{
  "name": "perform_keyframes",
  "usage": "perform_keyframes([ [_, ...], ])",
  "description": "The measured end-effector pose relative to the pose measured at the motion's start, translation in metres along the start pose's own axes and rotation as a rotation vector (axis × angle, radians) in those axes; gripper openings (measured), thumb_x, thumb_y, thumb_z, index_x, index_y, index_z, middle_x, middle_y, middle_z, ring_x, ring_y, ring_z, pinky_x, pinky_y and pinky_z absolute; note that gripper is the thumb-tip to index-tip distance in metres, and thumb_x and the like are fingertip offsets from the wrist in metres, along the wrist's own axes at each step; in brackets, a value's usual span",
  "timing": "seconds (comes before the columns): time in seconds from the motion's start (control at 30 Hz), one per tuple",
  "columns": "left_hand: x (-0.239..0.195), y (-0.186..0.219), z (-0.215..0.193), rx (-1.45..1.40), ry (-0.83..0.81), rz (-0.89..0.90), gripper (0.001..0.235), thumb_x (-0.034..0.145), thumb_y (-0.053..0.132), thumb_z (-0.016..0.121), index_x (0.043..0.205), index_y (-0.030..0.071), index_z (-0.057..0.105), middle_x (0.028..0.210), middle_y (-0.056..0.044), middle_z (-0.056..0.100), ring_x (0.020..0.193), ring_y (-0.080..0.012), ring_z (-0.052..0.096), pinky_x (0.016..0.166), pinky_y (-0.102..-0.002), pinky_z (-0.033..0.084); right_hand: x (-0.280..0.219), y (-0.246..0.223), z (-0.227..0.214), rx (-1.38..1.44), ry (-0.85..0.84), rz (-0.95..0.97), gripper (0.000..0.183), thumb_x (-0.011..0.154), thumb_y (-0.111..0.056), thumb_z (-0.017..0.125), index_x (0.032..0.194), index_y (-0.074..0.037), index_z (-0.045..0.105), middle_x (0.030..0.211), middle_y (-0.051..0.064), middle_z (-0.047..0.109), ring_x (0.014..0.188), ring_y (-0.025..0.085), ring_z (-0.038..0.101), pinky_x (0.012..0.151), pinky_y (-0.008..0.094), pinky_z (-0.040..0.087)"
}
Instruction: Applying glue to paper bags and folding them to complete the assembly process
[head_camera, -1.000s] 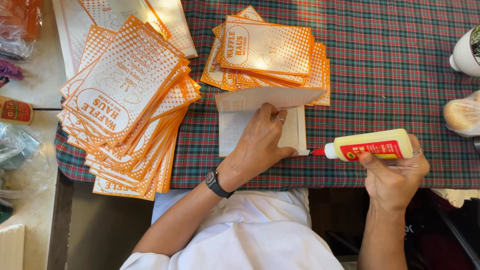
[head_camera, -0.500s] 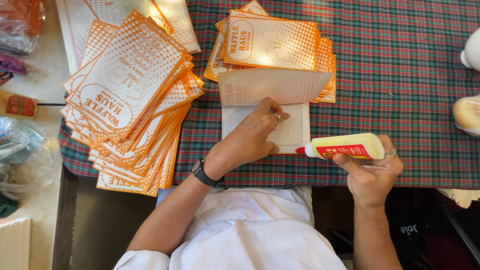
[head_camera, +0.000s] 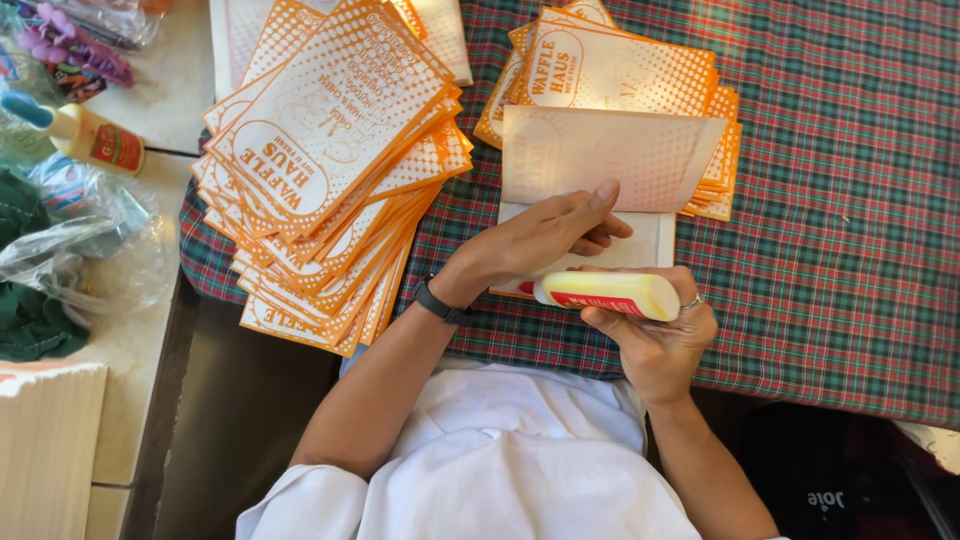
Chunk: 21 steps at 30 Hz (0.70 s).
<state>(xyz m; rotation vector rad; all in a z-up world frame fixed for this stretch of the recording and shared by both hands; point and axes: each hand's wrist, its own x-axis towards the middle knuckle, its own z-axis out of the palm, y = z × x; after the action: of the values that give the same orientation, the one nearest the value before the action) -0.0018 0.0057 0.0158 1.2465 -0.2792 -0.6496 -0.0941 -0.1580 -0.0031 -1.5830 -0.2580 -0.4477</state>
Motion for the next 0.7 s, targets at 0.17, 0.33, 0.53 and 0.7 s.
perform_keyframes([
  [0.17,0.002,0.001,-0.006,-0.02,-0.063,0.012,0.111,0.09,0.082,0.03,0.127,-0.019,0.059,0.122,-0.036,0.058,0.122,-0.0395,0.059,0.106,-0.044,0.052,-0.007,0.028,0.0,0.069,-0.036,0.019,0.045,0.064,0.007,0.093,0.098,0.008,0.063,0.087,0.024,0.073,0.095,0.029,0.072,0.081,0.042,0.06],
  [0.33,0.004,-0.002,-0.008,-0.022,-0.076,-0.001,0.116,0.088,0.084,0.027,0.13,-0.02,0.058,0.124,-0.035,0.058,0.123,-0.0393,0.058,0.108,-0.043,0.051,-0.004,0.034,-0.018,0.111,-0.023,0.044,0.049,0.062,0.003,0.095,0.1,0.006,0.064,0.09,0.021,0.073,0.097,0.024,0.07,0.085,0.043,0.06],
  [0.53,-0.001,0.001,0.006,0.229,-0.006,-0.01,0.09,0.084,0.073,0.03,0.114,-0.001,0.071,0.117,-0.016,0.075,0.107,-0.0223,0.073,0.097,-0.031,0.057,0.029,0.008,-0.094,0.272,0.294,0.2,0.057,0.08,-0.007,0.087,0.131,0.002,0.064,0.114,0.013,0.073,0.098,0.021,0.073,0.092,0.044,0.067],
  [0.7,-0.016,-0.01,0.037,0.927,0.076,0.462,0.062,0.101,0.05,0.045,0.102,-0.008,0.066,0.107,-0.022,0.055,0.107,-0.0385,0.056,0.1,-0.047,0.043,0.056,0.001,-0.144,-0.44,0.288,0.469,0.023,0.108,-0.026,0.075,0.116,-0.004,0.071,0.098,0.001,0.073,0.083,0.007,0.07,0.067,0.022,0.061],
])
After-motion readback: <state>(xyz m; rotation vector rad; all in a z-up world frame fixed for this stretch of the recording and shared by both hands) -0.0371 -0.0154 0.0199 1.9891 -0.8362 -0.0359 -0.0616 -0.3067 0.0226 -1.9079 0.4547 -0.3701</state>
